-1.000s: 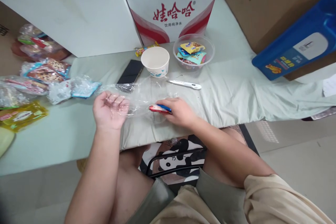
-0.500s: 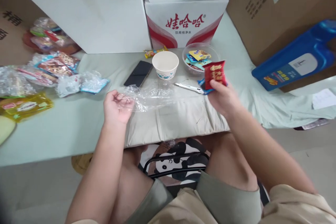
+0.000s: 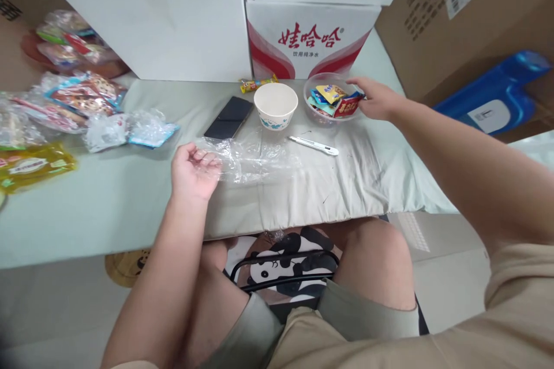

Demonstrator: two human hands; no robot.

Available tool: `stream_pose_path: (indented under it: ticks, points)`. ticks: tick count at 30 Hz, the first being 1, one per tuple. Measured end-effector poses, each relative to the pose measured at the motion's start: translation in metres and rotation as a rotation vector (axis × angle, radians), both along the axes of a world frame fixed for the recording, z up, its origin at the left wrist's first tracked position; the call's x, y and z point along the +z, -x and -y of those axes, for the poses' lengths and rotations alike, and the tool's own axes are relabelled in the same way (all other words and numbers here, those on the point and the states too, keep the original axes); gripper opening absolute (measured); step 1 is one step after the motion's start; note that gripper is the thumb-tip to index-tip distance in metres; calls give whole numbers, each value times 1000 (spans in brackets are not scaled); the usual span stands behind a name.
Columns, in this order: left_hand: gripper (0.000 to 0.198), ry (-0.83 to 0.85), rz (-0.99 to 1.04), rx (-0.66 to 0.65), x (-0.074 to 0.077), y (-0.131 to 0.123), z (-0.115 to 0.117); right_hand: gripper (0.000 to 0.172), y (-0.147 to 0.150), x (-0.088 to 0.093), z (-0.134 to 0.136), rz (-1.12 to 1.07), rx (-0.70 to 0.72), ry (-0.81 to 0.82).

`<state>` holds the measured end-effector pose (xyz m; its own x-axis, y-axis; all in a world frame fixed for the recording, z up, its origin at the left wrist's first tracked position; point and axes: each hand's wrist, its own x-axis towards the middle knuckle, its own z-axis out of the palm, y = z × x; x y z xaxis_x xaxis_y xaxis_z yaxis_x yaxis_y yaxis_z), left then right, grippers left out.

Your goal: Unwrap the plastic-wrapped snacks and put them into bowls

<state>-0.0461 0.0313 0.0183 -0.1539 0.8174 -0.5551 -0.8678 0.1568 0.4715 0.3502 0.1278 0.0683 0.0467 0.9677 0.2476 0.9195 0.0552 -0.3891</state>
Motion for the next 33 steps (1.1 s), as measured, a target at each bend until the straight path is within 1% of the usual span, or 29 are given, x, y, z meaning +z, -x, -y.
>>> stream_pose_path:
  ticks: [3, 5, 6, 9, 11, 12, 13, 15, 17, 18, 19, 21, 22, 24, 26, 27, 28, 30, 31, 32, 33]
  points:
    - [31, 3, -2, 1, 2, 1, 0, 59, 6, -8, 9, 153, 33, 134]
    - [31, 3, -7, -10, 2, 3, 1, 56, 11, -12, 18, 219, 33, 100]
    - [31, 5, -10, -17, 3, 3, 1, 54, 13, -14, 22, 237, 50, 112]
    - [32, 12, -23, -37, 2, 4, 2, 54, 15, -20, 27, 273, 146, 253]
    - [32, 10, -38, -53, 1, 3, 2, 56, 13, -19, 27, 299, 148, 340]
    - [32, 7, -47, -63, 0, 3, 3, 58, 12, -17, 28, 310, 130, 339]
    - [32, 4, -56, -75, 0, 2, 3, 60, 12, -13, 31, 311, 106, 292]
    - [33, 4, -74, -93, -1, 1, 4, 61, 17, -7, 44, 278, 83, 89]
    - [33, 5, -93, -105, -2, 1, 4, 56, 30, -7, 64, 200, 150, -134]
    - [33, 4, -104, -117, -2, 1, 3, 53, 41, -10, 76, 157, 219, -197]
    - [33, 5, -117, -133, -2, 1, 3, 52, 54, -17, 88, 119, 302, -222]
    - [36, 12, -150, -182, -3, 0, 4, 53, 84, -36, 105, 69, 466, -193]
    - [37, 18, -172, -212, -3, -1, 4, 57, 100, -46, 108, 57, 518, -168]
    - [38, 24, -227, -275, -4, -4, 7, 70, 128, -64, 105, 69, 561, -97]
    - [37, 6, -300, -333, -4, -7, 10, 78, 145, -75, 93, 118, 565, 0]
    - [35, -12, -344, -353, -5, -8, 12, 75, 149, -77, 87, 149, 567, 46]
    - [34, -33, -394, -366, -5, -8, 13, 67, 150, -77, 83, 183, 572, 78]
    - [31, -72, -507, -359, -7, -6, 14, 40, 145, -75, 85, 240, 586, 76]
    - [31, -85, -571, -343, -9, -3, 14, 27, 141, -74, 92, 258, 584, 47]
    - [29, -89, -640, -324, -11, 0, 14, 18, 135, -73, 102, 268, 571, 10]
    - [27, -80, -717, -302, -14, 5, 14, 13, 130, -73, 115, 270, 550, -23]
